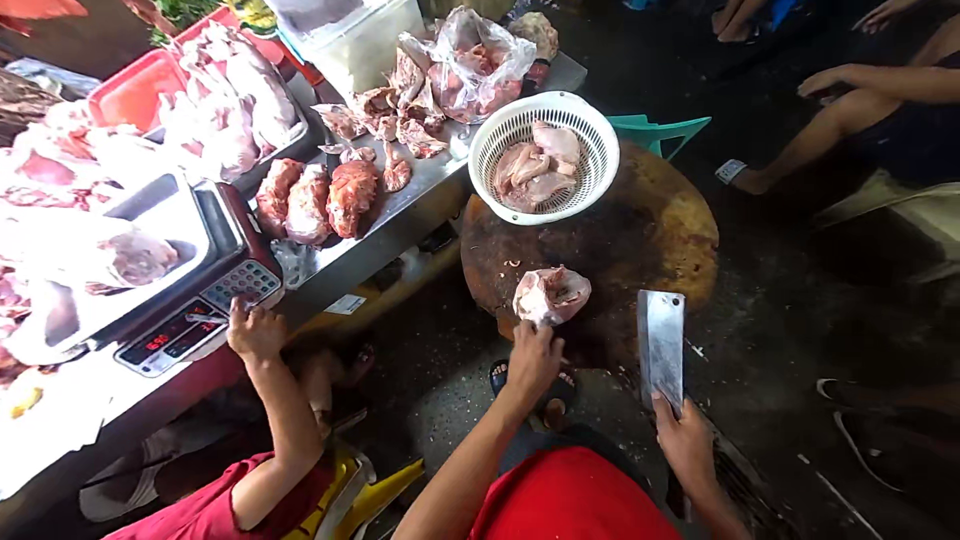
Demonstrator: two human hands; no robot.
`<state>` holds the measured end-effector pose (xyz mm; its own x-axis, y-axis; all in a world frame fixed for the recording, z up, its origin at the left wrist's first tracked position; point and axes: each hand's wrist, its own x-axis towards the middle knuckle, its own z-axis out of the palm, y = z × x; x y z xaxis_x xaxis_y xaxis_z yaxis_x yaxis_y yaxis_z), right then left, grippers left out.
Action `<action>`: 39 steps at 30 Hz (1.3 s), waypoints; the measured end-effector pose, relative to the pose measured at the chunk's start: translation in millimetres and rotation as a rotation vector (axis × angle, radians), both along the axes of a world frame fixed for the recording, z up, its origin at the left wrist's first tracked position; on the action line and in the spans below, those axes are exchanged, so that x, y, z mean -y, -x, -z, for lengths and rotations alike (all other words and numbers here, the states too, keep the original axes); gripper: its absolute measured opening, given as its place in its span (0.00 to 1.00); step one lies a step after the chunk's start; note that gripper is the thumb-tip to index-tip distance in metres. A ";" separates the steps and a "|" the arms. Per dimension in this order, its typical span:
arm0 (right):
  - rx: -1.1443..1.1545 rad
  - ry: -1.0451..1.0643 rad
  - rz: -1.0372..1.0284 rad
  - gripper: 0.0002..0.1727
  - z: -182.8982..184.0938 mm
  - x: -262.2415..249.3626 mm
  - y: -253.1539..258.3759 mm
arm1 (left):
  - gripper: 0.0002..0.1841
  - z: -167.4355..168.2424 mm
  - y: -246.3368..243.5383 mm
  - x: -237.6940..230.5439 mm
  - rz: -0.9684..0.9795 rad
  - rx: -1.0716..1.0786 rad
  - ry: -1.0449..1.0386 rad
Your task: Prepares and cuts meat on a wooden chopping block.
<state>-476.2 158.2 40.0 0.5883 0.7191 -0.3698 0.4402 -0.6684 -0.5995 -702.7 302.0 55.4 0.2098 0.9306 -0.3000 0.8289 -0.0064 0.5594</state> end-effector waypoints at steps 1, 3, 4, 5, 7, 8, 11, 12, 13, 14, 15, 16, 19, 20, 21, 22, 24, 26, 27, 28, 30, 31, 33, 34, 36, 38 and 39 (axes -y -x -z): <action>-0.013 -0.025 -0.029 0.26 -6.5 -4.0 1.3 | 0.16 11.5 7.0 1.0 -0.047 0.036 -0.118; -0.028 -0.065 -0.132 0.28 -23.5 -19.2 12.2 | 0.16 21.7 16.7 0.1 -0.148 0.102 -0.210; -0.013 -0.093 -0.200 0.28 -31.2 -30.0 20.6 | 0.18 20.7 18.8 -0.3 -0.200 0.119 -0.193; 0.006 -0.123 -0.272 0.28 -39.7 -43.5 30.1 | 0.21 19.6 19.0 -1.1 -0.245 0.133 -0.176; 0.030 -0.147 -0.438 0.26 -58.9 -75.7 50.0 | 0.22 20.9 16.7 -2.0 -0.297 0.152 -0.179; 0.045 -0.136 -0.523 0.26 -65.9 -92.7 59.6 | 0.22 21.9 15.8 -1.5 -0.304 0.153 -0.196; 0.138 -0.020 -0.749 0.27 -75.2 -138.6 84.2 | 0.19 20.3 14.9 -1.2 -0.300 0.148 -0.204; 0.166 0.028 -0.804 0.28 -75.6 -149.5 90.0 | 0.17 19.6 14.3 -0.5 -0.306 0.146 -0.200; 0.201 0.066 -0.850 0.27 -74.3 -157.8 94.1 | 0.17 18.6 14.1 -0.4 -0.312 0.147 -0.186; 0.246 0.088 -0.890 0.27 -71.5 -162.8 96.0 | 0.17 17.2 14.7 -0.4 -0.316 0.158 -0.162; 0.299 0.101 -0.922 0.27 -68.5 -164.1 94.7 | 0.17 16.5 16.0 -0.3 -0.318 0.167 -0.147; 0.351 0.114 -0.945 0.26 -67.4 -162.3 89.8 | 0.16 16.0 17.8 -0.8 -0.320 0.175 -0.143; 0.444 0.229 -0.994 0.26 -83.7 -144.9 58.8 | 0.13 15.8 28.6 -5.4 -0.333 0.188 -0.142; 0.457 0.291 -1.008 0.25 -92.4 -138.1 47.2 | 0.12 18.3 32.5 -6.2 -0.331 0.189 -0.147; 0.454 0.359 -1.015 0.26 -101.0 -133.9 38.7 | 0.12 22.0 36.0 -6.8 -0.319 0.196 -0.160; 0.433 0.421 -1.015 0.26 -107.7 -133.1 33.9 | 0.11 27.0 38.3 -6.7 -0.296 0.213 -0.184; 0.325 0.504 -0.973 0.27 -112.7 -141.3 37.1 | 0.11 34.3 40.6 -4.6 -0.253 0.262 -0.226; 0.195 0.511 -0.925 0.27 -103.8 -155.0 49.2 | 0.11 34.9 41.4 -2.4 -0.238 0.289 -0.231; 0.142 0.501 -0.900 0.27 -97.0 -161.7 54.5 | 0.11 33.8 41.9 -3.0 -0.241 0.286 -0.224; 0.091 0.496 -0.873 0.26 -92.1 -166.7 57.9 | 0.10 32.0 43.0 -4.9 -0.250 0.274 -0.204; -0.050 0.530 -0.786 0.25 -90.1 -168.9 54.5 | 0.10 29.8 47.6 -11.2 -0.267 0.250 -0.166; -0.110 0.566 -0.740 0.24 -93.6 -166.3 50.1 | 0.10 30.1 50.5 -13.5 -0.262 0.244 -0.159; -0.082 0.616 -0.732 0.24 -103.4 -158.2 44.8 | 0.10 32.5 52.8 -13.3 -0.225 0.257 -0.156; -0.012 0.616 -0.760 0.25 -106.8 -153.8 47.6 | 0.10 33.8 50.6 -10.9 -0.198 0.274 -0.162; 0.077 0.574 -0.782 0.28 -104.2 -148.2 67.2 | 0.11 31.5 44.5 -5.7 -0.164 0.285 -0.169; 0.055 0.515 -0.746 0.28 -87.0 -145.3 84.2 | 0.11 27.6 41.2 -3.4 -0.181 0.263 -0.161; 0.027 0.499 -0.720 0.28 -78.6 -144.6 86.1 | 0.11 27.0 42.8 -5.3 -0.204 0.257 -0.132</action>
